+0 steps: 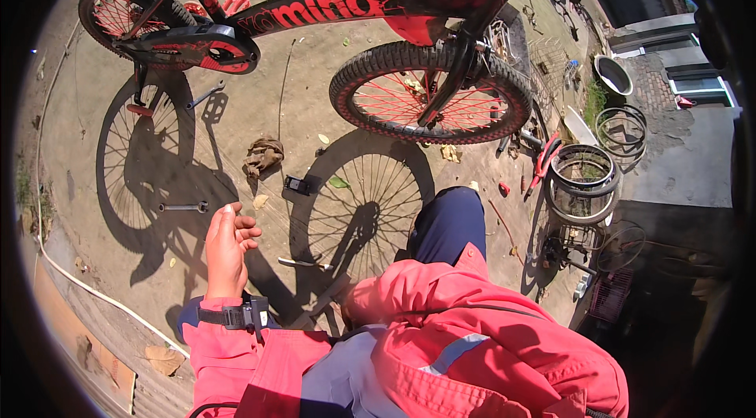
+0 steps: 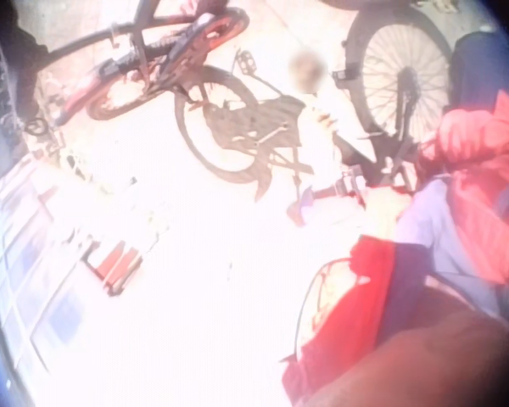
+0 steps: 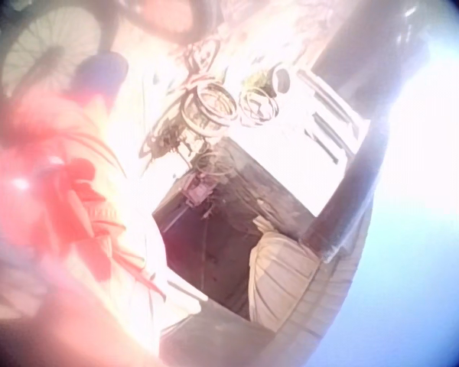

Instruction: The person assembles a child's bicycle by attaching training wheels to the rear axle, installing the handlebar stem, and adjusting the front brake cable. The bicycle is positioned upright on a concrete surface during the process.

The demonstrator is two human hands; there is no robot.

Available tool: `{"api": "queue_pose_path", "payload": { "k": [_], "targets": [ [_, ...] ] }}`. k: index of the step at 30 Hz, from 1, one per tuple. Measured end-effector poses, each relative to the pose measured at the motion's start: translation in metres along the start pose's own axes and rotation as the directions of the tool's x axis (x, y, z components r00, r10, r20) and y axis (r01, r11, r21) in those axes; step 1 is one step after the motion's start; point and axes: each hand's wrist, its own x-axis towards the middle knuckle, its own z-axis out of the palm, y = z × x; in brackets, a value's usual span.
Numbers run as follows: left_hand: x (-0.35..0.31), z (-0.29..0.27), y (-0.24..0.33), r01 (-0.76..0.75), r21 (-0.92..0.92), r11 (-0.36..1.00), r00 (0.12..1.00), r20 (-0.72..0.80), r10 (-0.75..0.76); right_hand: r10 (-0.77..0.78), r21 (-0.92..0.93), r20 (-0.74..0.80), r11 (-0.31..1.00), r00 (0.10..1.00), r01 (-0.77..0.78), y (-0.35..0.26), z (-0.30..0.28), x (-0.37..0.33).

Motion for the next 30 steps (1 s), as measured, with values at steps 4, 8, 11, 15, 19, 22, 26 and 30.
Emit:
{"api": "queue_pose_path", "payload": {
  "k": [4, 8, 11, 15, 19, 22, 26, 30],
  "targets": [
    [0.001, 0.003, 0.000, -0.037, 0.014, 0.999, 0.999, 0.009, 0.037, -0.015, -0.051, -0.033, 0.999, 0.999, 0.014, 0.011, -0.004, -0.007],
    [-0.005, 0.003, -0.003, -0.062, 0.040, 0.997, 0.998, -0.002, 0.062, -0.027, -0.106, -0.080, 0.994, 0.996, 0.019, 0.031, -0.005, -0.028],
    [-0.013, 0.002, -0.008, -0.088, 0.030, 0.996, 0.996, 0.023, 0.087, -0.055, -0.169, -0.137, 0.985, 0.989, 0.032, 0.038, -0.008, -0.043],
    [-0.019, -0.003, -0.012, -0.133, 0.042, 0.990, 0.991, 0.003, 0.133, -0.118, -0.243, -0.262, 0.969, 0.958, 0.053, 0.029, -0.021, -0.069],
    [-0.029, -0.010, -0.018, -0.148, 0.059, 0.987, 0.988, -0.036, 0.150, -0.073, -0.130, -0.471, 0.991, 0.879, 0.013, 0.002, -0.042, -0.119],
    [-0.046, -0.016, -0.022, -0.160, 0.052, 0.986, 0.984, -0.067, 0.164, -0.125, -0.140, -0.723, 0.990, 0.679, 0.033, -0.018, -0.044, -0.179],
    [-0.078, -0.007, -0.022, -0.190, 0.028, 0.981, 0.978, -0.078, 0.191, -0.235, -0.156, -0.828, 0.969, 0.510, 0.193, -0.031, -0.027, -0.267],
    [-0.110, 0.017, -0.007, -0.226, 0.024, 0.974, 0.974, 0.001, 0.226, -0.191, -0.034, -0.932, 0.891, 0.307, 0.452, -0.022, 0.018, -0.329]
  ]
}}
